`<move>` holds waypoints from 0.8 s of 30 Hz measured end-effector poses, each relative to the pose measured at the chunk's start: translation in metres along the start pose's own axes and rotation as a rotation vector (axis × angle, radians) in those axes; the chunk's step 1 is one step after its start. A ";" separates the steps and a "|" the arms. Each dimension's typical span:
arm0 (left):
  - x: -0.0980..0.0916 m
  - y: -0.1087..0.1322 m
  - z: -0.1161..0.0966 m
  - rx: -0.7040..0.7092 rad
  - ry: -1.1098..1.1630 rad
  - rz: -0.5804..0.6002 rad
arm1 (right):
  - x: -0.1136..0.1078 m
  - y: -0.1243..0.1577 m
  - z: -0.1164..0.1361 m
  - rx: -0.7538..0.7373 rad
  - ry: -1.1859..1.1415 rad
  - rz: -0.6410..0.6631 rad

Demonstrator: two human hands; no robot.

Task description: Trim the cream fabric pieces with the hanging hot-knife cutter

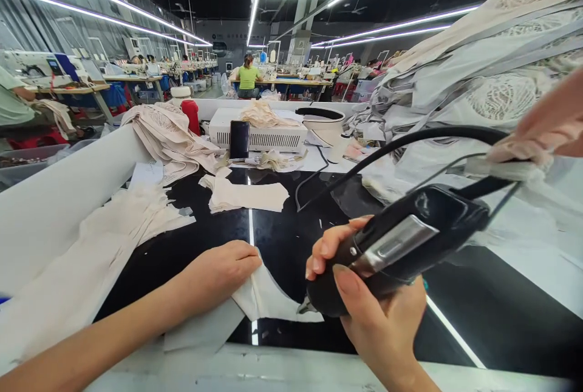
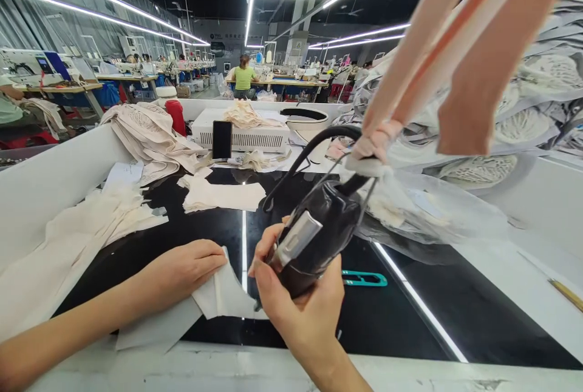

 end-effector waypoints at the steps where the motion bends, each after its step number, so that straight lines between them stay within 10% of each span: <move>1: 0.000 0.002 0.000 0.006 0.004 -0.010 | 0.000 0.001 0.001 -0.005 -0.004 -0.002; 24: -0.004 0.009 -0.011 0.062 0.021 -0.128 | 0.034 -0.047 -0.031 -0.034 -0.088 -0.053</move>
Point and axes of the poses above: each hand's wrist, its own y-axis away from the middle knuckle, its own x-axis out of the palm, z = x × y, the point moved 1 cm from there along -y, towards the middle knuckle, and after that the axes turned 2 degrees about x, right-handed, at the moved point
